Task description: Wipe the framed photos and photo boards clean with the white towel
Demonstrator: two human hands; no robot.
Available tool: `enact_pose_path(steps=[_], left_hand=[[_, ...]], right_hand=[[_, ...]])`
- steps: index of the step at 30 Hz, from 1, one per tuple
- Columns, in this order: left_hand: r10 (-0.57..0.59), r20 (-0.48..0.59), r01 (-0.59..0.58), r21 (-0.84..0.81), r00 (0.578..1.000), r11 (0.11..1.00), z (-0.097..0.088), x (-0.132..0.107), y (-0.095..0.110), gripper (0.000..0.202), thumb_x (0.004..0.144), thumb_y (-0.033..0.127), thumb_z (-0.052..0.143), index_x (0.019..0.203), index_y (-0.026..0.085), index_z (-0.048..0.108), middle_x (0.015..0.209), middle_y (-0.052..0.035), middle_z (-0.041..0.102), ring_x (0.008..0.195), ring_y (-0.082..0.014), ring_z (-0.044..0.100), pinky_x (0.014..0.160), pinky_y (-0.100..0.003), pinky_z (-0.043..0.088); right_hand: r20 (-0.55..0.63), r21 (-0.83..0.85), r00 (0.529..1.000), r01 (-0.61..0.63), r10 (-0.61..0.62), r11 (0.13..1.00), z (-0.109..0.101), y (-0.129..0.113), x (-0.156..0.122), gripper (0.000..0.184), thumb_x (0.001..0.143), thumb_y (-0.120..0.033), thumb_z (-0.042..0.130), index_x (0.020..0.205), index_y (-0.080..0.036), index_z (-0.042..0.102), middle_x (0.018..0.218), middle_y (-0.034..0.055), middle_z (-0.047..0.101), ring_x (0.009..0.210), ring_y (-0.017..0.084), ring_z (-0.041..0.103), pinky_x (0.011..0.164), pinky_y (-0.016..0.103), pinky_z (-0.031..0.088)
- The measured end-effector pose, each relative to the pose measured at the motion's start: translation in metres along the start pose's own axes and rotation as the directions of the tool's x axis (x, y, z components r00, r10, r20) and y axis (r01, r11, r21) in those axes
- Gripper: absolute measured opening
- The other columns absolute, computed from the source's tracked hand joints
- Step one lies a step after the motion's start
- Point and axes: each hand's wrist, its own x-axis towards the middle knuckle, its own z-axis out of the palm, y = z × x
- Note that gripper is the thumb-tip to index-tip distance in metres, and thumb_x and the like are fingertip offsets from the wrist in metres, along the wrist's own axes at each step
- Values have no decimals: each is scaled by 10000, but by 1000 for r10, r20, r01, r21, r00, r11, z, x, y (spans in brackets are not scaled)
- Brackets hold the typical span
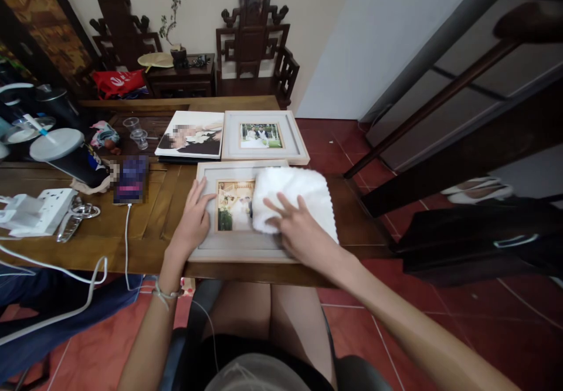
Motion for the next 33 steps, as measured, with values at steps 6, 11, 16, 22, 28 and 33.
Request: enact_pose_path(steps=[6, 11, 16, 22, 28, 33], left_hand=[[-11, 30, 10, 50, 999, 999, 2, 3, -5, 546, 794, -18, 378, 1288, 158, 530, 1589, -126, 282, 1493, -260, 201, 1215, -527, 218], [11, 40, -12, 29, 999, 1000, -2, 2, -3, 565, 803, -19, 353, 1317, 147, 519, 1576, -134, 308, 1496, -247, 193, 1217, -510, 226], [2, 71, -2, 4, 997, 1000, -6, 2, -1, 551, 830, -2, 337, 1332, 126, 526, 1548, -152, 363, 1469, -239, 280, 1208, -487, 261], [3, 30, -4, 16, 1000, 1000, -2, 4, -6, 463, 902, 73, 350, 1326, 87, 537, 1496, -181, 436, 1442, -236, 341, 1204, -462, 279], [10, 35, -10, 17, 999, 1000, 0, 5, -9, 413, 952, 134, 344, 1306, 122, 558, 1496, -168, 434, 1444, -241, 334, 1195, -479, 286], [20, 71, -20, -9, 997, 1000, -4, 5, -7, 416, 968, 154, 338, 1316, 166, 566, 1501, -133, 435, 1456, -233, 310, 1196, -479, 280]], right_hand=[[-48, 219, 959, 283, -279, 934, -4, -29, -46, 645, 705, 117, 376, 1134, -240, 697, 1554, 20, 369, 1472, 273, 221, 1157, 581, 287], [-237, 9, 969, 71, -67, 997, -6, 9, 7, 552, 761, 132, 396, 1112, -154, 712, 1601, 99, 246, 1476, 379, 107, 1156, 632, 244], [-208, -180, 974, -127, 89, 975, -8, 44, 63, 560, 798, 103, 410, 1248, -121, 657, 1569, 163, 315, 1443, 457, 183, 1123, 674, 260], [7, -228, 1000, 23, -22, 973, -4, 9, 32, 509, 798, 38, 476, 1242, -122, 667, 1528, 194, 381, 1381, 506, 306, 1069, 693, 307], [107, -23, 974, 202, -199, 979, -13, -40, -34, 486, 799, 22, 499, 1176, -203, 708, 1465, 155, 485, 1320, 459, 441, 989, 632, 453], [2, 88, 981, 191, -192, 978, 5, -36, -19, 572, 754, 39, 487, 1231, -216, 676, 1526, 133, 405, 1408, 434, 312, 1070, 670, 349]])
